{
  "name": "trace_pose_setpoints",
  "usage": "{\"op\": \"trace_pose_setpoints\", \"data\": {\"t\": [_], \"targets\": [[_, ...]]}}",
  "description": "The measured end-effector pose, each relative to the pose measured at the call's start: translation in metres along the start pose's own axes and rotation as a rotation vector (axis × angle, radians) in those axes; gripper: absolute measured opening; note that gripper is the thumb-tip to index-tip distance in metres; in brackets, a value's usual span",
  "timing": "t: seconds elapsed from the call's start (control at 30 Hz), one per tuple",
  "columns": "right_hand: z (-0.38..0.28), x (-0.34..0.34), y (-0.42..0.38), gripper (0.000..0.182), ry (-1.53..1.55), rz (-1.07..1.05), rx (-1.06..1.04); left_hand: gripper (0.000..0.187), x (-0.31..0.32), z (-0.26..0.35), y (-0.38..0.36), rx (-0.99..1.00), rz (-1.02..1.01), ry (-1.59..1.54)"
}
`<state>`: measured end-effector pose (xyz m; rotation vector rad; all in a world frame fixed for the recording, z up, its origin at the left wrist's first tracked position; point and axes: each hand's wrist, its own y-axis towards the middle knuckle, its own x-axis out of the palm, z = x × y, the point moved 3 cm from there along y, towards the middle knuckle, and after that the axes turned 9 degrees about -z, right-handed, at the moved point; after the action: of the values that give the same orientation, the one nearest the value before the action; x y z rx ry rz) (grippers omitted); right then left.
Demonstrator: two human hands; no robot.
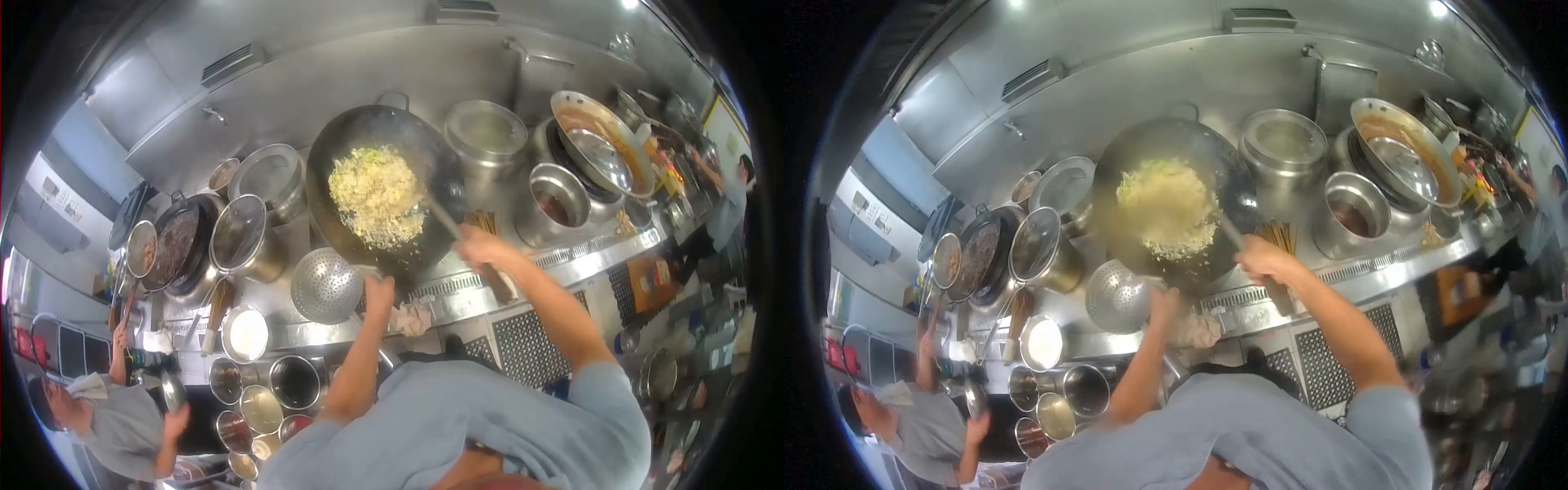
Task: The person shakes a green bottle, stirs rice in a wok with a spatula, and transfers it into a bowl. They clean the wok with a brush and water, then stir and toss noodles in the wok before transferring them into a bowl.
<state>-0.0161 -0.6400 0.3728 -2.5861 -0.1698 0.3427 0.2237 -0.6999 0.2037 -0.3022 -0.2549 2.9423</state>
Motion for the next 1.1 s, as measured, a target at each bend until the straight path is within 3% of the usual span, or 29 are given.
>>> {"op": "trace_pose_setpoints", "data": {"t": [0.03,0.1,0.13,0.17,0.2,0.27,0.3,0.37,0.4,0.5,0.6,0.67,0.73,0.77,0.83,1.0,1.1], "targets": [[0.008,0.015,0.013,0.021,0.210,-0.130,-0.047,0.036,-0.005,0.039,-0.021,-0.089,-0.071,-0.041],[0.012,0.041,0.017,0.008,0.645,-0.376,-0.059,0.035,-0.018,0.014,-0.004,0.011,-0.267,-0.139],[0.028,0.056,0.028,0.009,0.854,-0.521,0.000,0.034,-0.023,0.012,0.000,-0.042,-0.339,-0.269],[0.042,0.074,0.015,0.033,0.973,-0.538,-0.341,0.034,-0.027,0.012,0.004,-0.105,-0.403,-0.395],[0.075,0.089,0.051,0.034,0.973,-0.565,-0.326,0.033,-0.031,0.012,0.002,-0.287,-0.439,-0.584],[0.089,0.122,0.047,0.015,1.264,-0.638,-0.275,0.035,-0.036,-0.013,0.004,-0.354,-0.579,-0.749],[0.088,0.136,0.041,0.008,1.482,-0.769,-0.017,0.029,-0.037,0.024,-0.036,-0.377,-0.515,-0.769],[0.072,0.143,-0.004,0.012,1.501,-0.610,-0.024,0.023,-0.045,0.008,-0.041,-0.331,-0.416,-0.549],[0.072,0.149,-0.018,0.013,1.575,-0.588,0.016,0.021,-0.047,0.004,-0.044,-0.270,-0.485,-0.465],[0.100,0.165,-0.063,0.020,1.513,-0.466,-0.183,0.017,-0.049,0.000,-0.063,-0.202,-0.640,-0.377],[0.098,0.185,-0.148,0.003,1.260,-0.054,-0.302,0.015,-0.054,0.014,-0.097,-0.344,-0.739,-0.470],[0.102,0.208,-0.198,0.012,1.199,0.187,-0.307,0.014,-0.047,0.023,-0.124,-0.362,-0.810,-0.402],[0.129,0.224,-0.243,0.018,1.181,0.376,-0.297,0.013,-0.030,-0.007,-0.132,0.080,-1.084,-0.001],[0.140,0.231,-0.262,0.019,1.192,0.449,-0.290,0.013,-0.016,-0.018,-0.136,-0.012,-1.150,-0.021],[0.154,0.245,-0.292,0.021,1.234,0.577,-0.287,0.013,0.008,0.016,-0.176,-0.547,-1.358,-0.252],[0.179,0.287,-0.331,0.035,1.356,0.945,-0.283,0.026,0.086,0.011,-0.209,-0.469,-1.675,0.126],[0.213,0.332,-0.397,0.020,1.509,1.079,-0.349,0.027,0.104,0.021,-0.292,-0.463,-1.766,0.330]]}}
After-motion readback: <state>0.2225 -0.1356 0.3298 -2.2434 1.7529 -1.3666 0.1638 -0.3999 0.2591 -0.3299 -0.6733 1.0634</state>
